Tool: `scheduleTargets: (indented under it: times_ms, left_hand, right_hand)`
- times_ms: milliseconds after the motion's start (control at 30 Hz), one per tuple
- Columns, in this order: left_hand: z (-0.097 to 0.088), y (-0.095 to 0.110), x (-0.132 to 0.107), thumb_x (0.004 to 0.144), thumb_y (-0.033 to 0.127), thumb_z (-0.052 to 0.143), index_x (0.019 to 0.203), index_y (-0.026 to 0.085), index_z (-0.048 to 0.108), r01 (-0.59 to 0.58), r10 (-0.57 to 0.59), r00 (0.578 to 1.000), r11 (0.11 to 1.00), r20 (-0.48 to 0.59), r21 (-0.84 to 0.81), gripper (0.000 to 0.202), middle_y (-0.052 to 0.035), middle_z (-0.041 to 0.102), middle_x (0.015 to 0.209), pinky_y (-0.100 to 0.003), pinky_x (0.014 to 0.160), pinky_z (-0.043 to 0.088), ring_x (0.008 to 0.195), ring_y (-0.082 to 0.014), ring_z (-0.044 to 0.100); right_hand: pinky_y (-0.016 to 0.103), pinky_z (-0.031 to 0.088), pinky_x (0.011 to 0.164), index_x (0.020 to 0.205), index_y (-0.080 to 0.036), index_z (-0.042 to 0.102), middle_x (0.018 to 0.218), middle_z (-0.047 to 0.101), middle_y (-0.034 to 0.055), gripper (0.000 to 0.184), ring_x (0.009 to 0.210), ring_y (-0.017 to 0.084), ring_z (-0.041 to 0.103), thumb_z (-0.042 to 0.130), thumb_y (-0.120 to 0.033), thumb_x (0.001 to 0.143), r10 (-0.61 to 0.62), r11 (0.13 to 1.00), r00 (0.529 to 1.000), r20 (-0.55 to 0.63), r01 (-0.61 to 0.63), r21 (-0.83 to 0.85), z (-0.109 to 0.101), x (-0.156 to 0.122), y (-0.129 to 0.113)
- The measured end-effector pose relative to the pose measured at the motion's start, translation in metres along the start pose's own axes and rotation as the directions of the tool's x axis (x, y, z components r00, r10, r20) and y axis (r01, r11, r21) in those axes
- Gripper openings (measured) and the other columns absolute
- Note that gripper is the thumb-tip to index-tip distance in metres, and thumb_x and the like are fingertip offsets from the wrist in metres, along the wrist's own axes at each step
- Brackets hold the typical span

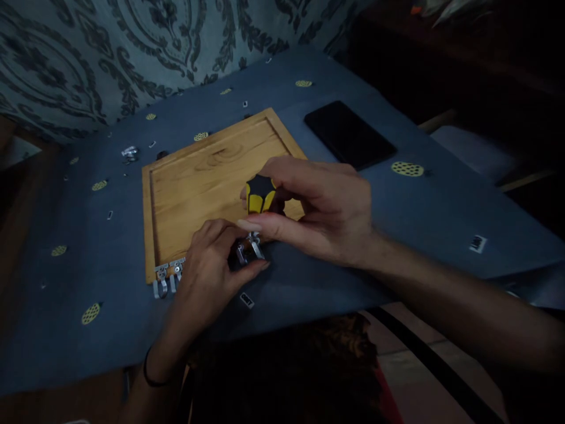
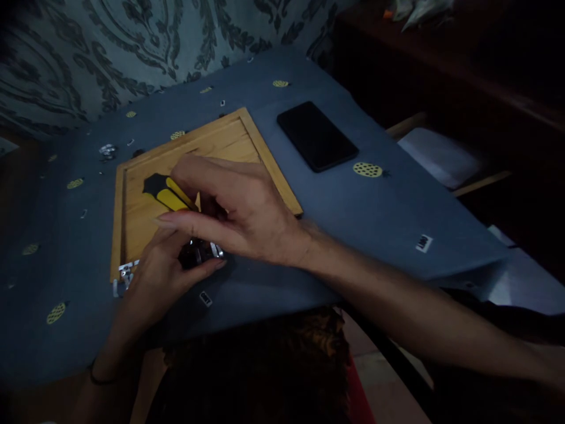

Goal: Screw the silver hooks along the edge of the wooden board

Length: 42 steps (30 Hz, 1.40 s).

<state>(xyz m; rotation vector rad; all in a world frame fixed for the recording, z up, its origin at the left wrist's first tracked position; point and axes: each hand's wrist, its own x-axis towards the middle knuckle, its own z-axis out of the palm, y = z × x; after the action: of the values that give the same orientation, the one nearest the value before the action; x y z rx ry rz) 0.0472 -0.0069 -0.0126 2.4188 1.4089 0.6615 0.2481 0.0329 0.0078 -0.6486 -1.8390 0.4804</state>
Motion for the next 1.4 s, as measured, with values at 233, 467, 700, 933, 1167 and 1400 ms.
scheduleTargets:
  times_ms: [233, 467, 700, 933, 1167, 1400]
  left_hand:
    - [0.0, 0.0, 0.0, 0.084, 0.034, 0.087, 0.108, 0.02, 0.07, 0.0, 0.0, 1.0, 1.0, 0.005, 0.006, 0.033, -0.0045, 0.071, 0.103, -0.04, 0.087, 0.052, 0.1, -0.0264, 0.066]
    - [-0.002, 0.002, 0.001, 0.083, 0.031, 0.087, 0.106, 0.019, 0.07, 0.055, -0.053, 0.998, 0.998, 0.045, -0.03, 0.03, -0.0056, 0.07, 0.104, -0.044, 0.094, 0.052, 0.101, -0.0271, 0.065]
    - [-0.001, 0.002, 0.001, 0.085, 0.035, 0.085, 0.11, 0.022, 0.071, 0.033, -0.033, 0.999, 0.999, 0.019, -0.007, 0.031, -0.0041, 0.072, 0.104, -0.042, 0.09, 0.054, 0.1, -0.0262, 0.066]
    - [-0.001, 0.002, 0.0, 0.085, 0.035, 0.085, 0.113, 0.022, 0.071, 0.029, -0.029, 0.999, 1.0, 0.018, -0.003, 0.033, -0.0036, 0.071, 0.104, -0.041, 0.09, 0.054, 0.1, -0.0256, 0.066]
    - [-0.001, 0.002, 0.0, 0.084, 0.035, 0.087, 0.104, 0.019, 0.069, 0.038, -0.038, 0.999, 0.999, 0.029, 0.008, 0.031, -0.0052, 0.07, 0.103, -0.042, 0.089, 0.053, 0.099, -0.0264, 0.065]
    - [-0.001, 0.001, 0.0, 0.086, 0.037, 0.085, 0.108, 0.022, 0.069, 0.033, -0.033, 0.999, 0.999, 0.024, -0.022, 0.03, -0.0039, 0.071, 0.105, -0.041, 0.09, 0.053, 0.101, -0.0259, 0.066]
  right_hand:
    - [0.023, 0.056, 0.066, 0.097, -0.018, 0.066, 0.09, 0.074, 0.0015, 0.015, 0.072, 0.011, 0.067, 0.063, -0.032, 0.101, -0.005, 0.998, 0.993, 0.121, 0.012, -0.054, -0.009, 0.003, -0.004]
    - [0.019, 0.052, 0.063, 0.099, -0.012, 0.068, 0.084, 0.071, 0.0019, 0.018, 0.067, 0.007, 0.064, 0.064, -0.03, 0.102, -0.034, 0.999, 0.995, 0.096, 0.038, -0.034, -0.009, 0.004, -0.001]
    - [0.02, 0.046, 0.055, 0.077, -0.021, 0.056, 0.071, 0.057, -0.0055, 0.033, 0.058, 0.006, 0.05, 0.074, -0.043, 0.093, 0.048, 0.999, 0.999, -0.018, -0.048, -0.022, -0.002, 0.004, 0.002]
    - [0.019, 0.048, 0.054, 0.078, -0.02, 0.059, 0.077, 0.062, -0.0045, 0.033, 0.063, 0.007, 0.055, 0.08, -0.043, 0.088, 0.194, 0.953, 0.981, 0.016, -0.192, 0.235, 0.002, 0.004, -0.001]
    - [0.018, 0.053, 0.059, 0.091, -0.016, 0.069, 0.082, 0.066, -0.003, 0.012, 0.069, 0.007, 0.063, 0.069, -0.026, 0.097, 0.153, 0.923, 0.981, 0.12, -0.186, 0.337, -0.001, 0.004, -0.001]
    - [0.021, 0.049, 0.051, 0.075, -0.019, 0.06, 0.077, 0.063, -0.0031, 0.036, 0.059, 0.007, 0.057, 0.079, -0.046, 0.088, 0.162, 0.931, 0.987, 0.02, -0.16, 0.328, 0.003, 0.004, -0.003]
